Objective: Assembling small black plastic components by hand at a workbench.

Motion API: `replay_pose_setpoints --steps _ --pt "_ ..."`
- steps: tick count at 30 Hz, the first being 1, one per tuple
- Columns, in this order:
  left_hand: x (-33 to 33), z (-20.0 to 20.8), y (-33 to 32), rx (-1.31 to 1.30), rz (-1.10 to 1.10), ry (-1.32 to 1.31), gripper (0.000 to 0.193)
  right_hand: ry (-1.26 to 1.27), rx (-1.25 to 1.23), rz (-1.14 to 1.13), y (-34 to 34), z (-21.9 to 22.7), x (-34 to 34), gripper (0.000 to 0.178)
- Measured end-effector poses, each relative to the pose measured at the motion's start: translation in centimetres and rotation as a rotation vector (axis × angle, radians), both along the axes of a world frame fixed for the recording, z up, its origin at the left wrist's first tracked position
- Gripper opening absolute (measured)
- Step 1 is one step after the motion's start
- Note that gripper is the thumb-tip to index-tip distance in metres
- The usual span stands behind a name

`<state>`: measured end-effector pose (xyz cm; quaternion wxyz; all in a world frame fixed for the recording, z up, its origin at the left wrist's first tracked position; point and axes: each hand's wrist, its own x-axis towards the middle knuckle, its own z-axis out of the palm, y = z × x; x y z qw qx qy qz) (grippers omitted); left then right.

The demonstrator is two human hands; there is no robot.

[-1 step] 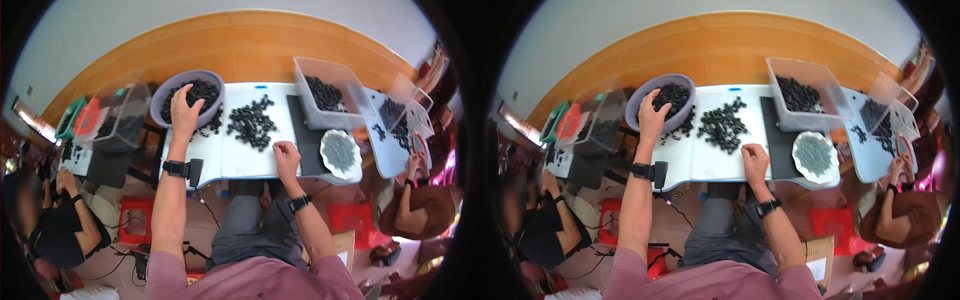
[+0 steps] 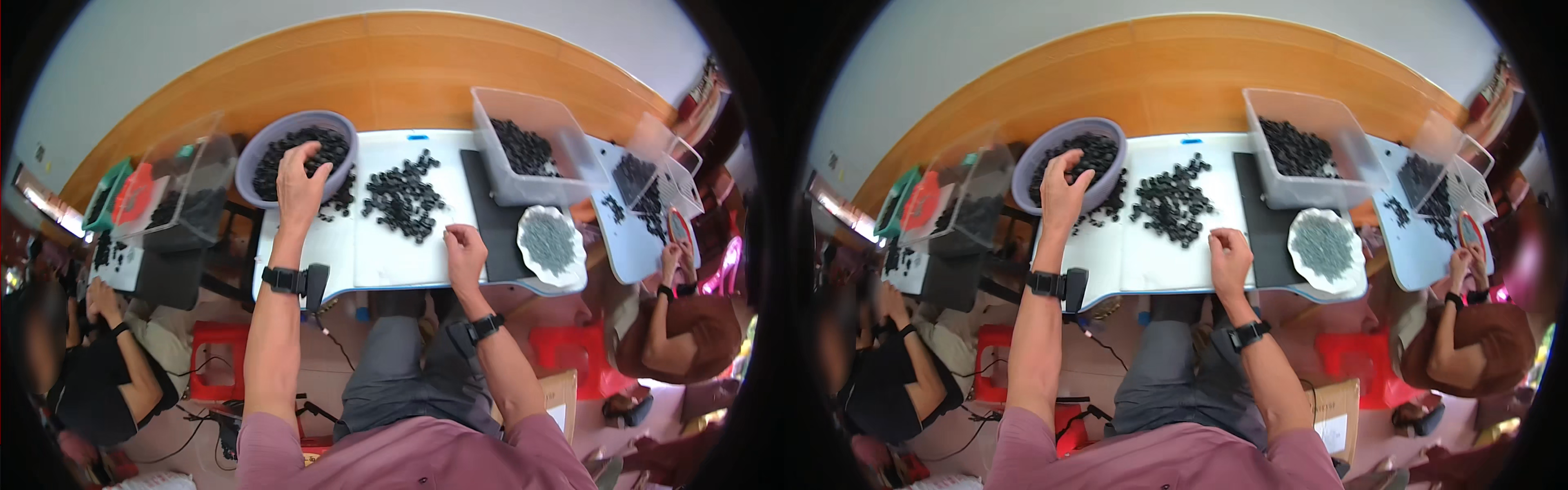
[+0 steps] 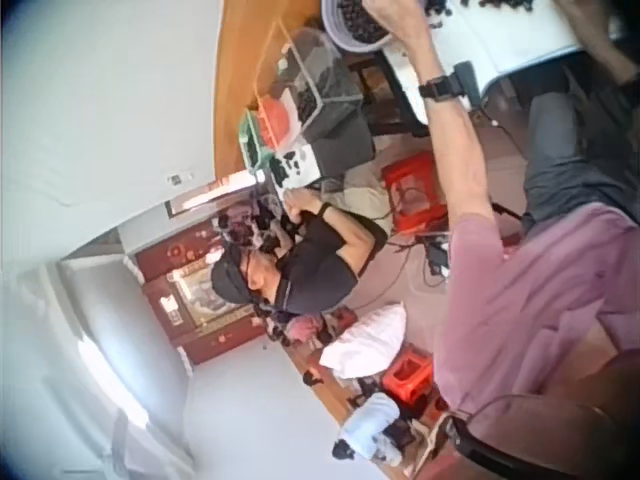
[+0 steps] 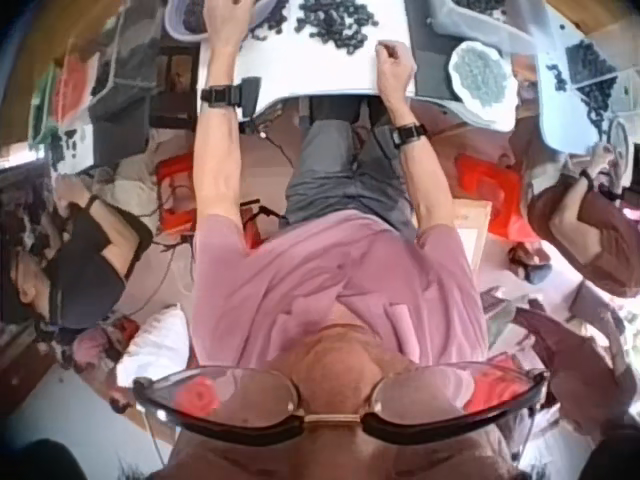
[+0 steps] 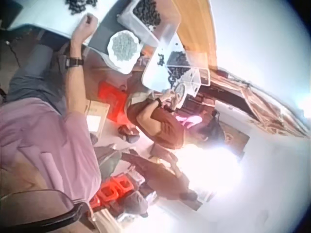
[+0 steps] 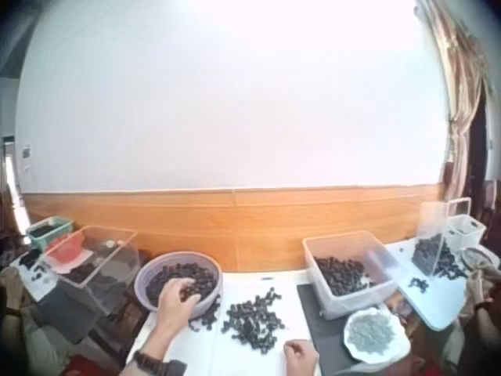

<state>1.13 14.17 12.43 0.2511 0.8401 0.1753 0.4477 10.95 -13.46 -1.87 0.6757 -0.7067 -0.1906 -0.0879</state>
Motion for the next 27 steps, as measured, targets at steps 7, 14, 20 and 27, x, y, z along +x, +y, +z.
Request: replay_pose_setpoints --steps 7,14,20,27 --pt "0.5 -10.8 -12.2 -0.226 -0.331 0.367 0.018 0.007 -0.043 -0.096 -0.5 -0.7 0.9 0.009" --pt "1.8 -13.1 -14.6 -0.099 -0.238 0.263 0.02 0.079 0.068 -0.114 -0.2 -0.9 1.1 0.012" --pt "0.8 -13.5 -13.7 -0.299 -0.337 0.162 0.017 -0.069 -0.359 -0.13 -1.0 1.6 3.7 0.013" --pt "0.8 -13.1 -13.8 -0.329 -0.386 0.122 0.018 -0.153 -0.773 0.022 -0.9 2.7 5.8 0.01"
